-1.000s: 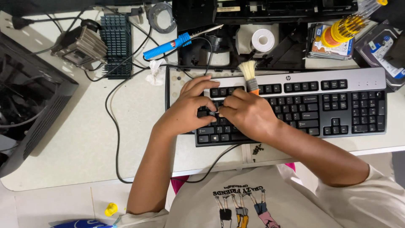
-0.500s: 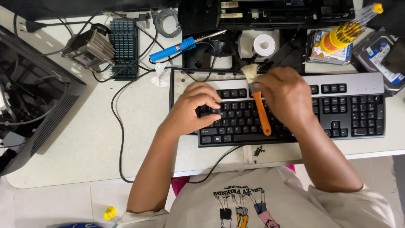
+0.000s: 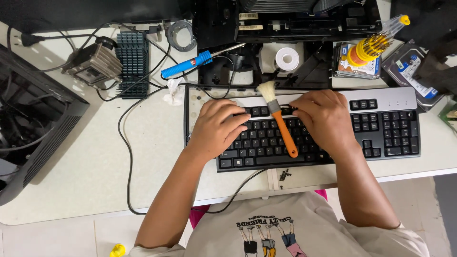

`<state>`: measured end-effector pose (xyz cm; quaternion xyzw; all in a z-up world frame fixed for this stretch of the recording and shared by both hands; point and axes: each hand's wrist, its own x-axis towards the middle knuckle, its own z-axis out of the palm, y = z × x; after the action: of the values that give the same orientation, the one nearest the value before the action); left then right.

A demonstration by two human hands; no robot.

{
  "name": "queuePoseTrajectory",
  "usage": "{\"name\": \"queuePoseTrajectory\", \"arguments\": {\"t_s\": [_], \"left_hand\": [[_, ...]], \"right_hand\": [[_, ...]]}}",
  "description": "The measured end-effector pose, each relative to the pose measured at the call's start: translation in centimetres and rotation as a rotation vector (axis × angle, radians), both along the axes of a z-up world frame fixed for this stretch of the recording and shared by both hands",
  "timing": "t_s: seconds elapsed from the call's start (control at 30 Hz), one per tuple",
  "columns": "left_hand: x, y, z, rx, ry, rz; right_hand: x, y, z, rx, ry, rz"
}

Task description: Disassembling and cleaning a computer keyboard using a brush and screwdriver

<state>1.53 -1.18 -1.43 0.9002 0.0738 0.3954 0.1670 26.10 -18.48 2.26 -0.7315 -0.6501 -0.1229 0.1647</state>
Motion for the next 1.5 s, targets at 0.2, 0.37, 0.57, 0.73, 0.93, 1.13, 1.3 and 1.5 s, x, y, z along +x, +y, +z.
{"name": "queuePoseTrajectory", "arguments": {"t_s": [0.2,0.37,0.57,0.73,0.93,1.13,1.3,1.5], "left_hand": [[0.2,-0.1,0.0,-0.001,0.011,0.024],[0.2,-0.1,0.0,0.002,0.017,0.035],[-0.1,-0.1,-0.6,-0.17,-0.001,0.046],[-0.5,0.1,-0.2,-0.693,-0.167,-0.047],[-1.0,0.6,-0.8,-1.323,-0.415,-0.215],[-0.8,0.7,-3.0,-1.493,-0.531,-0.247],[-0.8,0.7,-4.0,-1.528,-0.575,-0.193],[-0.4,0.6,-2.4,-1.556,-0.603,-0.258]], "right_hand": [[-0.2,-1.2,-0.7,-0.004,0.041,0.002],[-1.4,-1.0,0.8,0.016,-0.097,-0.002],[-5.9,-2.7,2.0,-0.14,-0.049,-0.025],[-6.0,-3.2,1.0,-0.151,-0.106,-0.08],[-5.5,-3.2,1.3,0.299,0.18,0.005],[-6.6,-1.2,1.7,0.24,0.061,0.125],[-6.8,-2.6,0.8,0.429,0.125,0.271],[-5.9,-1.5,1.8,0.46,0.017,0.149]]}}
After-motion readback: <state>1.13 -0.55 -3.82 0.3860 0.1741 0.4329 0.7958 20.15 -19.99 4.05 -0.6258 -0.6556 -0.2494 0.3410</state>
